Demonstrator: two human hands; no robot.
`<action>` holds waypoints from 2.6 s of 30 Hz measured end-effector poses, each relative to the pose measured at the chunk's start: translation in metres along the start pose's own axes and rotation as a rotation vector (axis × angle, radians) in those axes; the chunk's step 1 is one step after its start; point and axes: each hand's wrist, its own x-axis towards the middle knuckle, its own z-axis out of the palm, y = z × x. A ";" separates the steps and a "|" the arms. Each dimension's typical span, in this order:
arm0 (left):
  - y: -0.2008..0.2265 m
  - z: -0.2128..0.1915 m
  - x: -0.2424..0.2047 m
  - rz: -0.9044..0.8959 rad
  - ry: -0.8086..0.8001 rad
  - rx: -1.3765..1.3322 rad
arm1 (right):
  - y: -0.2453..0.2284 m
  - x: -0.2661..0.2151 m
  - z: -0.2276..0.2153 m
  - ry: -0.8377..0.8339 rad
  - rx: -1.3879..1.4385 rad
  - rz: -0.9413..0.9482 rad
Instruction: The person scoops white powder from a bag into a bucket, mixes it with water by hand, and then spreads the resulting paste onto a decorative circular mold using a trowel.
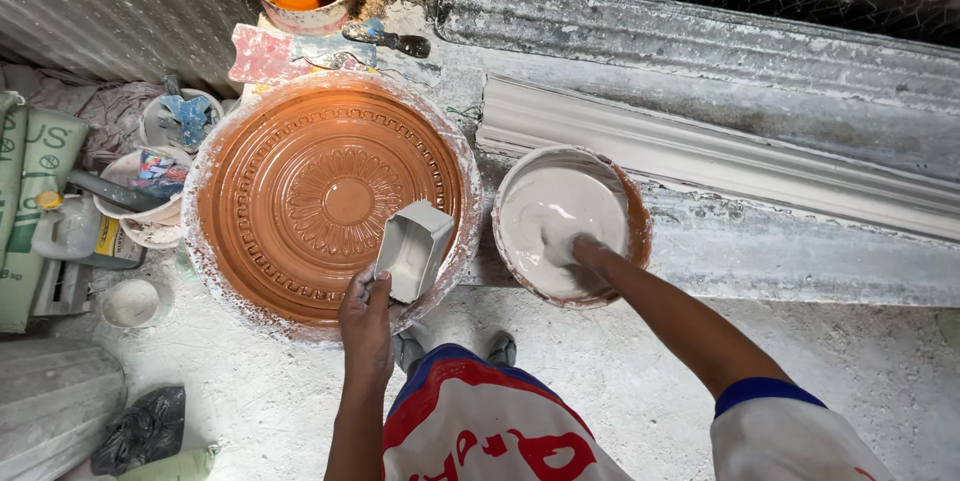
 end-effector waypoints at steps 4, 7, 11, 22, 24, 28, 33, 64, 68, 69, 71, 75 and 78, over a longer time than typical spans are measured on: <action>-0.007 0.007 -0.005 -0.004 0.042 -0.006 | 0.021 0.017 -0.029 0.014 -0.003 0.000; -0.007 0.015 -0.009 0.004 0.017 -0.037 | 0.018 0.046 -0.023 0.029 0.006 0.005; -0.007 0.030 -0.014 -0.005 0.059 0.068 | -0.005 0.066 0.021 0.030 0.028 -0.005; -0.021 0.027 -0.025 -0.016 -0.098 0.076 | -0.008 0.007 0.029 -0.065 0.003 -0.033; -0.026 0.020 -0.029 -0.161 -0.119 0.085 | -0.009 0.003 0.016 -0.054 -0.002 -0.029; -0.043 0.015 -0.040 -0.295 -0.227 0.152 | -0.007 0.006 -0.009 0.051 0.030 -0.061; -0.087 0.005 -0.052 -0.488 -0.190 0.238 | -0.010 0.006 -0.024 0.126 0.097 -0.049; -0.293 -0.037 -0.008 -0.011 -0.163 0.746 | -0.024 -0.010 -0.034 0.200 0.172 -0.104; -0.273 -0.037 -0.006 -0.118 -0.135 0.970 | -0.031 -0.019 -0.040 0.233 0.132 -0.023; -0.262 -0.037 -0.008 -0.126 -0.169 1.026 | -0.034 -0.016 -0.039 0.215 0.132 -0.012; -0.234 -0.031 -0.014 -0.172 -0.223 1.055 | -0.033 -0.007 -0.032 0.179 0.132 0.015; -0.166 -0.013 -0.042 -0.181 -0.299 1.038 | -0.026 0.032 0.013 -0.029 0.091 0.046; -0.118 0.003 -0.054 -0.207 -0.330 0.940 | -0.015 0.052 0.055 -0.105 0.013 -0.025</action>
